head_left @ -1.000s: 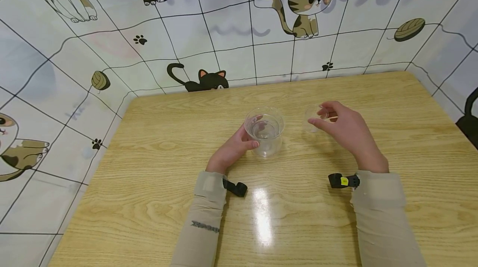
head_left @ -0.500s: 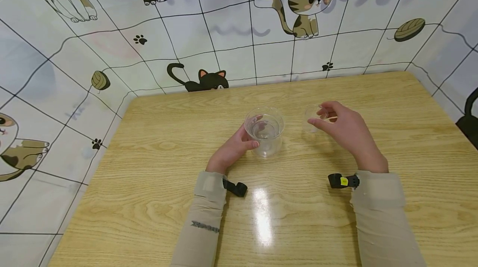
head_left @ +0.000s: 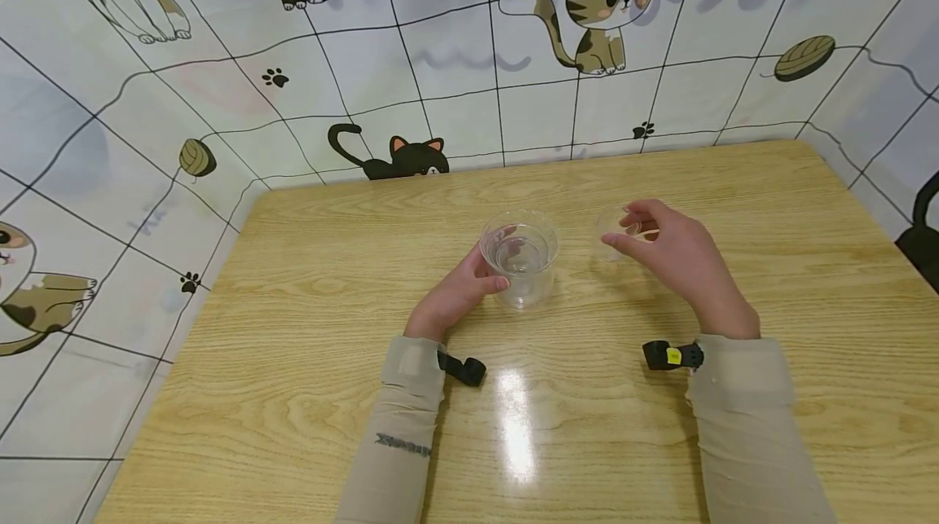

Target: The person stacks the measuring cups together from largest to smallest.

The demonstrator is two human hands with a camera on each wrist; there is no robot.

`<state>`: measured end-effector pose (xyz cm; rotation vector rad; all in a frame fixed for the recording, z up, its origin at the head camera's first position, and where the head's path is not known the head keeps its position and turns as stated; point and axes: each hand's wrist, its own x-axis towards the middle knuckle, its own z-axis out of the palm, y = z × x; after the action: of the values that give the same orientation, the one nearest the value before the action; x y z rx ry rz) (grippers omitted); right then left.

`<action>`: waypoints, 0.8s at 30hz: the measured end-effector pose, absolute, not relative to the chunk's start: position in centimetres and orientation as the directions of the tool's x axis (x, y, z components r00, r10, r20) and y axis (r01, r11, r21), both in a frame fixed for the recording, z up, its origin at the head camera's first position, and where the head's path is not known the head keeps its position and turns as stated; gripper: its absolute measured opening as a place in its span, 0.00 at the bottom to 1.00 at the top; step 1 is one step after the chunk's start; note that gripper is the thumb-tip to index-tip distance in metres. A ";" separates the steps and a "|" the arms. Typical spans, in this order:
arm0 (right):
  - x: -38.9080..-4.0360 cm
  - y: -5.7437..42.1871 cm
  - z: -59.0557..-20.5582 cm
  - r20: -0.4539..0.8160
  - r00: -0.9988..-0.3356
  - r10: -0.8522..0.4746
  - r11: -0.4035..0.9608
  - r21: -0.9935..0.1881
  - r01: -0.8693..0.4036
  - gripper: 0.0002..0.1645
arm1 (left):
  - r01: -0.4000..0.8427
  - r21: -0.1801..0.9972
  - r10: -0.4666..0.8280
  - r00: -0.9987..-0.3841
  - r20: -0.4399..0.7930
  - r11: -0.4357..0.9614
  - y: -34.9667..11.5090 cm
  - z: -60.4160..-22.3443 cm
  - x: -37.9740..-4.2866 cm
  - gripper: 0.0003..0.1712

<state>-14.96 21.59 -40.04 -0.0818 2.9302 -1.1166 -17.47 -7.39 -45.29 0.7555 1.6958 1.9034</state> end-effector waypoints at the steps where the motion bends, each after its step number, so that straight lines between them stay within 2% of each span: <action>1: -15.0 21.6 -40.0 0.015 -0.999 -0.053 0.746 -0.664 -0.049 0.47 | 0.008 0.993 0.675 -0.733 0.087 -0.120 -7.4 -45.3 -17.5 0.40; 10: -15.2 21.1 -40.4 -0.001 -0.997 -0.071 0.752 -0.657 -0.053 0.47 | -0.011 0.997 0.684 -0.728 0.048 -0.081 -7.6 -45.2 -17.4 0.40; 24: -15.3 20.3 -40.6 -0.028 -0.993 -0.118 0.773 -0.630 -0.075 0.47 | 0.001 0.997 0.675 -0.736 0.050 -0.073 -7.6 -46.0 -17.9 0.39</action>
<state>-15.28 20.29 -40.64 -0.1578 2.8955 -1.0248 -17.91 -7.64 -46.02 0.7260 1.7306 1.8608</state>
